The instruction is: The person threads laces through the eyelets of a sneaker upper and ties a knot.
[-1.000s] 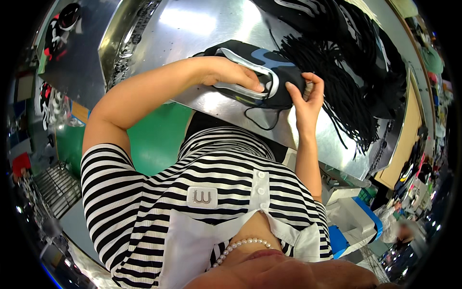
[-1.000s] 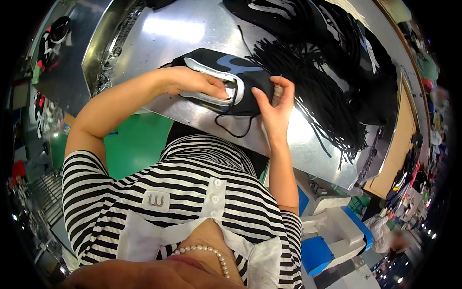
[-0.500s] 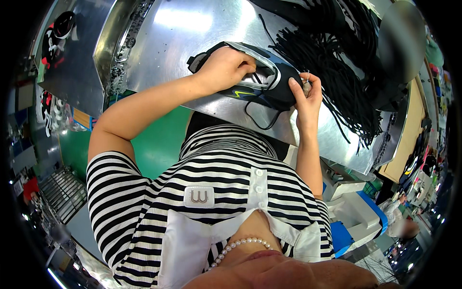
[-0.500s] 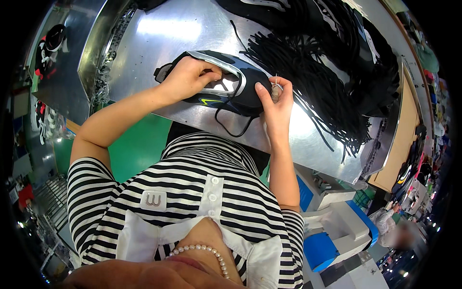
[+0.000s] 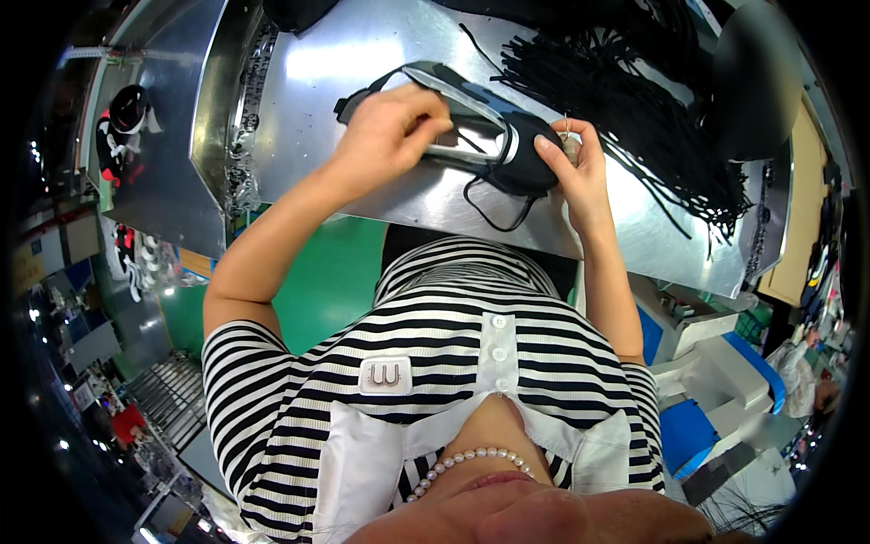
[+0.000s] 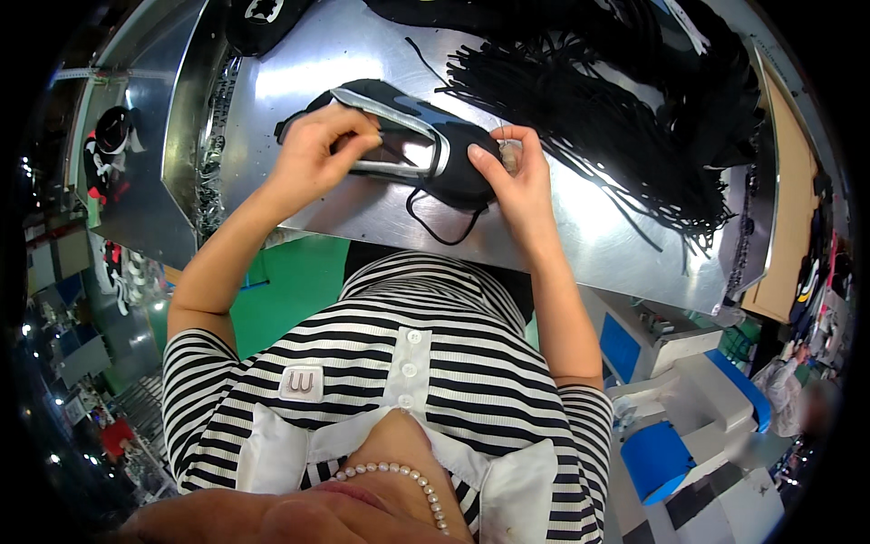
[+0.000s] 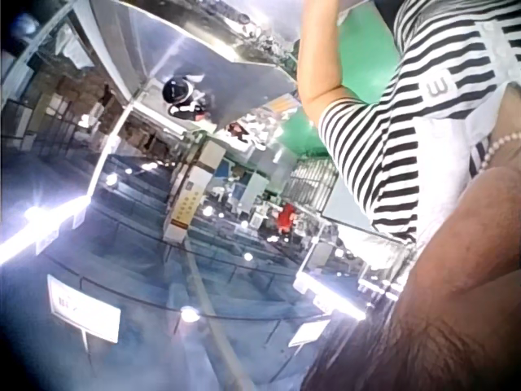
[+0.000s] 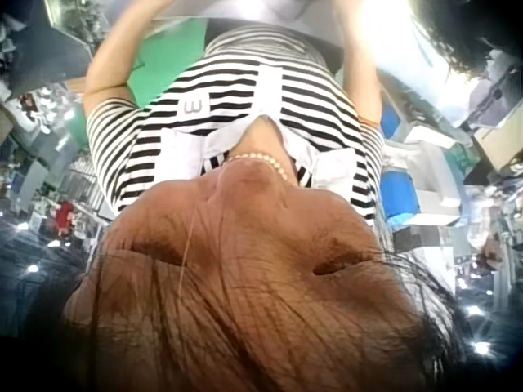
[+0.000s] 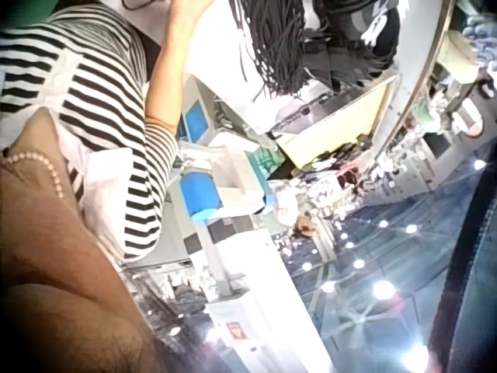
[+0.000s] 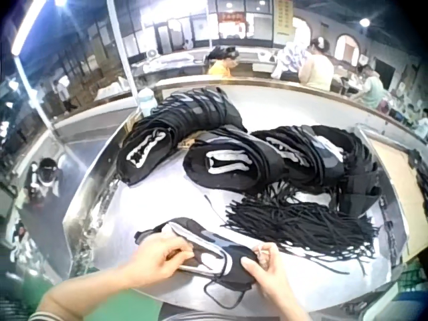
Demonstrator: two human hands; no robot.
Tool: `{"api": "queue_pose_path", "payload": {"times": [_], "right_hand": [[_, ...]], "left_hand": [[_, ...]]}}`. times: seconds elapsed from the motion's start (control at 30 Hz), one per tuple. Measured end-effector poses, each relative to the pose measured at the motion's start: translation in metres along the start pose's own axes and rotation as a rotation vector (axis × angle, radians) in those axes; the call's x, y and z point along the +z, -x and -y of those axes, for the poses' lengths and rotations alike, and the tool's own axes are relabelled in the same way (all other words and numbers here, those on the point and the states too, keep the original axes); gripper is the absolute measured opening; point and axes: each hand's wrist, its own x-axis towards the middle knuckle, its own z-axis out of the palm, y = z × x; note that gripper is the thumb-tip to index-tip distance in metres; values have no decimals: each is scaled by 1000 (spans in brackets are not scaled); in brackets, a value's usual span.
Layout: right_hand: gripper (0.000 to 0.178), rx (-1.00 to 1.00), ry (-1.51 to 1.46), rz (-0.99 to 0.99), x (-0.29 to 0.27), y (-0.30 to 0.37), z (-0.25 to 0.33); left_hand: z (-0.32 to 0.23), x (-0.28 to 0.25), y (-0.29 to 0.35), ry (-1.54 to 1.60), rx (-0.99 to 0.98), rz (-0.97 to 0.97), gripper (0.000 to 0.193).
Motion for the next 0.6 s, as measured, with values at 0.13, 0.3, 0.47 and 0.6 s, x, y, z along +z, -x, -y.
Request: {"api": "queue_pose_path", "payload": {"times": [0.13,0.3,0.47,0.6], "right_hand": [[37,29,-55,-105,-3,-3,0],[36,41,-127,-166,-11,-4,1],[34,63,-122,-195,-27,-10,-8],[33,97,-63,-165,-29,-14,-6]], "left_hand": [[21,-32,0,-97,6,-207,3],[83,-101,29,-336,-147,-441,6],[137,-168,77,-677,-271,-556,10],[129,-163,76,-418,-303,-554,9]]}}
